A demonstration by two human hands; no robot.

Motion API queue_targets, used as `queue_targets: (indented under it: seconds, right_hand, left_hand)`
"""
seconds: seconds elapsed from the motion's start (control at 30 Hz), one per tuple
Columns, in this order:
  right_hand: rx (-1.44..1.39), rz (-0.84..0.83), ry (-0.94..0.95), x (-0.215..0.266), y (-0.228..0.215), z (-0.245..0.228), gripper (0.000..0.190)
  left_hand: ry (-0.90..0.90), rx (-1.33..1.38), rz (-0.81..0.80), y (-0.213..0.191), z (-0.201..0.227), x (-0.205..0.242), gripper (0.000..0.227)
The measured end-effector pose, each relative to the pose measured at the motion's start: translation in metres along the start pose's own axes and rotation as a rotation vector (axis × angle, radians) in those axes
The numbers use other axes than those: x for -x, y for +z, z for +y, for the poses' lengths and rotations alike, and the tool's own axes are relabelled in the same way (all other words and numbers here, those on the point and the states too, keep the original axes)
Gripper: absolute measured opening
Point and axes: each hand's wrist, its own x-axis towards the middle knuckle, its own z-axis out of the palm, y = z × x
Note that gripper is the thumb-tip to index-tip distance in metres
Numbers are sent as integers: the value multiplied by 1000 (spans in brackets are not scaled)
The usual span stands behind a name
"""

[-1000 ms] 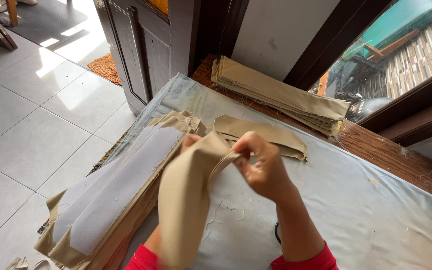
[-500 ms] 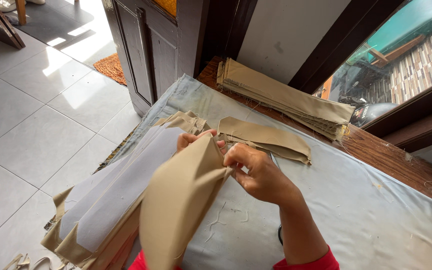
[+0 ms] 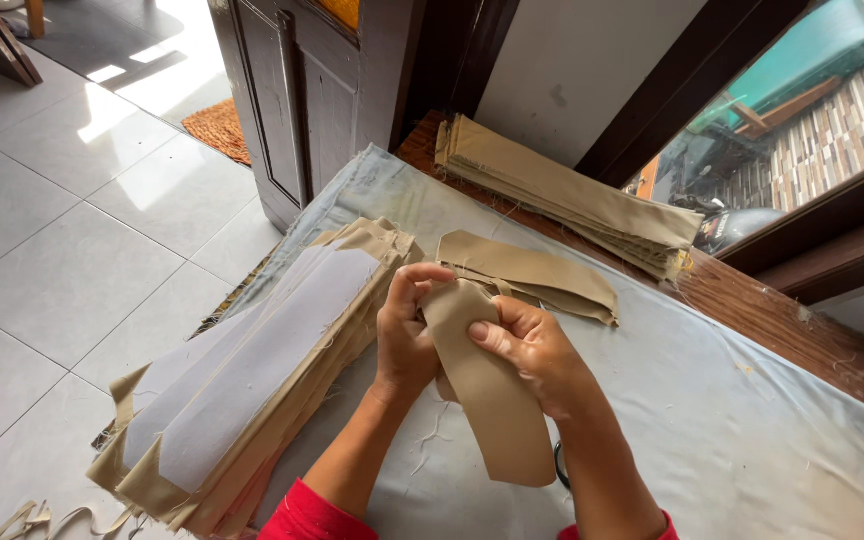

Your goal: The person uses scissors to cut beige fabric pieces that have white paper templates attached. They trim the edges of the fabric, remove the paper templates, and place the cut pieces into a stack on the table.

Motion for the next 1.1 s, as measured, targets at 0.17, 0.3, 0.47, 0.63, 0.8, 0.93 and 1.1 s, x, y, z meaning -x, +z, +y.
queue_targets:
  seconds: [0.17,0.3,0.47,0.63,0.8,0.93,1.1]
  right_hand:
    - [4,123,-74,1,-2,16,16]
    - [142,149,-217,1,9,-6,10]
    - [170,80,-203,-3,-10,0,12]
    - [151,51,-213,-5,-10,-3,11]
    - [183,14,-276,-2,-23,4,6]
    - [249,-6,-314,-5,-35,0,7]
    - [472,5,-281,-5,-33,-8,13]
  left_hand:
    - [-132,163,-16,5,64,-5,33]
    - [-44,22,-144,5,59,-9,32]
    - [93,-117,-38,10,51,1,27]
    - [181,-218,7,9,60,-5,25]
    - [-25,218,-524,-9,90,-18,37]
    - [-248,390,-670,-16,96,-23,71]
    - [-268,121,-486,-6,65,-16,29]
